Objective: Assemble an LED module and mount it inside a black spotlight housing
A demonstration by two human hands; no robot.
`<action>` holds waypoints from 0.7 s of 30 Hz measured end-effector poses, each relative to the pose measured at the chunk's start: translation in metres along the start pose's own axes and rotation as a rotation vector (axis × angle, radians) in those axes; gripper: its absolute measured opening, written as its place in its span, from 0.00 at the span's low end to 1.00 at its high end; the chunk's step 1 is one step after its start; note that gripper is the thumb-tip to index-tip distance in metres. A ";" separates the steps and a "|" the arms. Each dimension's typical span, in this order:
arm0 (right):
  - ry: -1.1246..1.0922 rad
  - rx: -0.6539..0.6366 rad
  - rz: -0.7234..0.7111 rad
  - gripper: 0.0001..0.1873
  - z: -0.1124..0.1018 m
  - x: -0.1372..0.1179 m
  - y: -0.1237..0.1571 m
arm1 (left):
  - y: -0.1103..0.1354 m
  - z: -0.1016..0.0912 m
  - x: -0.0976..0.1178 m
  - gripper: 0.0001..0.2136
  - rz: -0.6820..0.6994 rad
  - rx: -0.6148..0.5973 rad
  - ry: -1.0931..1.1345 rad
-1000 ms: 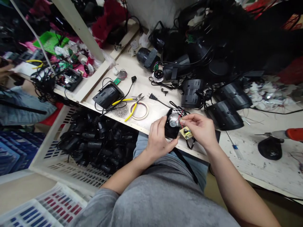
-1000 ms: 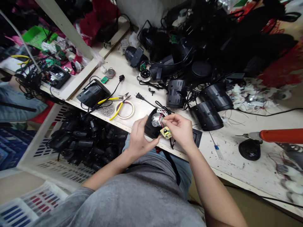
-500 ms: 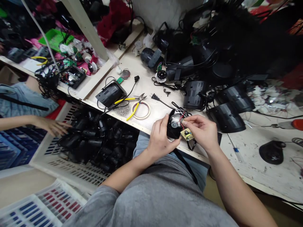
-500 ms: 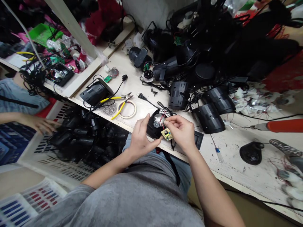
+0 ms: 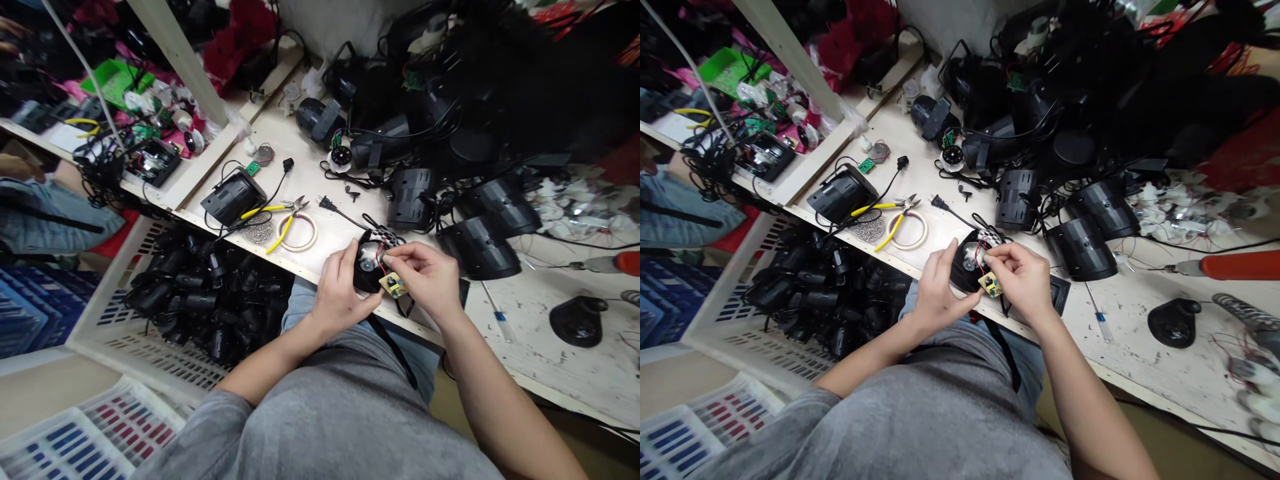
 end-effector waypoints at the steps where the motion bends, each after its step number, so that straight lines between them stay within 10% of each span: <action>1: 0.008 -0.002 -0.015 0.11 0.000 -0.001 0.000 | 0.000 0.000 0.000 0.43 0.004 0.006 -0.004; 21: -0.009 -0.198 -0.188 0.13 0.003 -0.008 -0.012 | -0.008 0.000 0.006 0.44 0.023 0.049 -0.040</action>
Point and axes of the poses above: each hand's wrist, its own y-axis away from the middle knuckle, its own z-axis out of the palm, x = y × z, the point moved 6 cm from there along -y, towards the middle knuckle, and after that the axes turned 15 degrees about x, right-handed, at the moved point
